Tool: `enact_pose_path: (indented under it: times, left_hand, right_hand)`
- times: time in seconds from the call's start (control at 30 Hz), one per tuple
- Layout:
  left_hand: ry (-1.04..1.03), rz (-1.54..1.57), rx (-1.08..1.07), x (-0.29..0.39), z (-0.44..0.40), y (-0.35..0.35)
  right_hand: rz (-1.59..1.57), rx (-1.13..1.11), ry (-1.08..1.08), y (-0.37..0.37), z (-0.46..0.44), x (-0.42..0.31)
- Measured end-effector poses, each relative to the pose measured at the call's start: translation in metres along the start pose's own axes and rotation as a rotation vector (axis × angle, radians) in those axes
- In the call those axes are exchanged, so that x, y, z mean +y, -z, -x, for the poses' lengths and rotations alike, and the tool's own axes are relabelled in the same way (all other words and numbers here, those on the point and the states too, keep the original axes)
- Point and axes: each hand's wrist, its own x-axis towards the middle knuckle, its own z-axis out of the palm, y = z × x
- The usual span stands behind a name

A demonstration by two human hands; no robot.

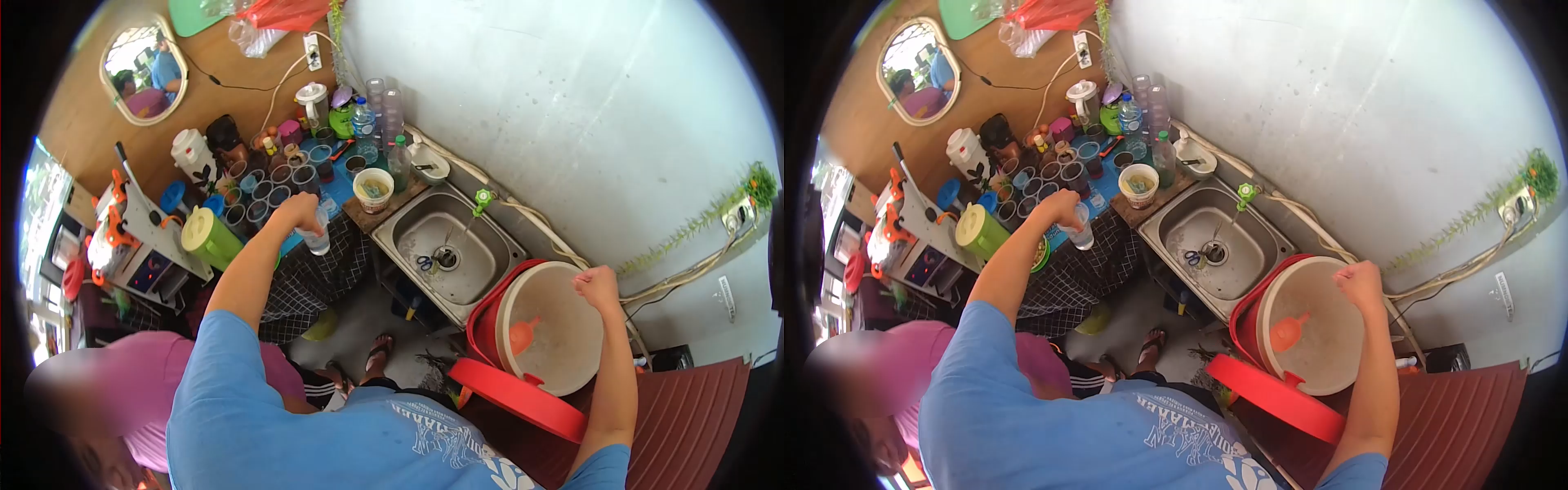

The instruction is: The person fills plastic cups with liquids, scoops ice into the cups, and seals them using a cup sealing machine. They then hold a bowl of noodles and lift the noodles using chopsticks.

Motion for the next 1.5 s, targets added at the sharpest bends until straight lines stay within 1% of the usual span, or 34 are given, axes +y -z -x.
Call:
enact_pose_path:
  times: [0.07, 0.13, 0.2, 0.23, 0.3, 0.4, 0.43, 0.5, 0.57, 0.67, 0.73, 0.77, 0.8, 0.87, 0.93, 1.0, 1.03, 1.07, 1.13, 1.2, 1.23, 1.3, 1.37, 1.43, 1.47, 1.5]
  left_hand:
    - [0.033, -0.003, -0.012, -0.014, -0.019, -0.002]
    - [0.008, 0.031, -0.019, -0.027, -0.045, 0.003]
    - [-0.021, 0.061, -0.035, -0.035, -0.075, 0.002]
    - [-0.034, 0.041, -0.023, -0.038, -0.092, 0.001]
    - [-0.061, 0.021, -0.022, -0.042, -0.125, -0.004]
    - [-0.105, -0.018, -0.030, -0.041, -0.174, -0.011]
    - [-0.094, -0.034, -0.032, -0.043, -0.189, -0.013]
    - [-0.101, -0.055, -0.045, -0.050, -0.219, -0.020]
    - [-0.107, -0.040, -0.052, -0.060, -0.246, -0.029]
    - [-0.095, -0.033, -0.069, -0.063, -0.261, -0.025]
    - [-0.121, -0.005, -0.057, -0.070, -0.272, -0.028]
    - [-0.128, -0.005, -0.060, -0.075, -0.280, -0.032]
    - [-0.137, 0.008, -0.077, -0.078, -0.285, -0.033]
    - [-0.148, 0.021, -0.097, -0.084, -0.290, -0.038]
    - [-0.203, 0.005, -0.087, -0.090, -0.297, -0.044]
    - [-0.216, 0.006, -0.085, -0.092, -0.294, -0.044]
    - [-0.214, 0.010, -0.080, -0.091, -0.290, -0.043]
    - [-0.237, 0.006, -0.083, -0.089, -0.287, -0.041]
    - [-0.198, 0.026, -0.091, -0.090, -0.283, -0.039]
    - [-0.223, 0.024, -0.070, -0.094, -0.285, -0.046]
    - [-0.236, 0.026, -0.050, -0.096, -0.285, -0.049]
    - [-0.224, -0.005, -0.023, -0.089, -0.273, -0.042]
    - [-0.215, -0.040, -0.002, -0.080, -0.256, -0.029]
    - [-0.188, -0.008, 0.079, -0.066, -0.238, -0.015]
    - [-0.198, -0.014, 0.076, -0.060, -0.232, -0.014]
    - [-0.212, -0.015, 0.150, -0.055, -0.225, -0.014]
  right_hand:
    - [0.064, -0.006, 0.003, 0.009, -0.002, -0.017]
    - [0.129, -0.012, 0.005, 0.014, -0.009, -0.031]
    - [0.082, -0.088, -0.034, 0.017, -0.013, -0.045]
    - [0.084, -0.092, -0.049, 0.019, -0.013, -0.057]
    - [0.105, -0.217, -0.135, 0.024, -0.010, -0.084]
    - [0.114, -0.249, -0.159, 0.022, 0.005, -0.104]
    - [0.115, -0.248, -0.181, 0.021, 0.010, -0.101]
    - [0.148, -0.227, -0.045, 0.020, 0.022, -0.092]
    - [0.135, -0.223, -0.106, 0.025, 0.037, -0.111]
    - [0.090, -0.212, -0.185, 0.026, 0.043, -0.133]
    - [0.057, -0.204, -0.222, 0.020, 0.036, -0.146]
    - [0.100, -0.223, -0.215, 0.016, 0.022, -0.154]
    - [0.143, -0.243, -0.206, 0.010, 0.006, -0.162]
    - [0.219, -0.190, 0.085, -0.011, -0.031, -0.176]
    - [0.107, -0.237, 0.092, -0.038, -0.075, -0.201]
    - [0.225, -0.230, 0.239, -0.076, -0.120, -0.199]
    - [0.264, -0.244, 0.212, -0.095, -0.142, -0.197]
    - [0.367, -0.145, 0.190, -0.117, -0.161, -0.196]
    - [0.335, 0.132, 0.274, -0.161, -0.196, -0.185]
    - [0.309, 0.219, 0.282, -0.193, -0.222, -0.173]
    - [0.308, 0.219, 0.275, -0.202, -0.233, -0.166]
    - [0.580, -0.087, 0.077, -0.215, -0.249, -0.158]
    - [0.568, -0.098, 0.053, -0.210, -0.246, -0.167]
    - [0.562, -0.108, 0.027, -0.211, -0.243, -0.169]
    - [0.568, -0.125, 0.039, -0.212, -0.243, -0.169]
    - [0.577, -0.140, 0.054, -0.213, -0.243, -0.169]
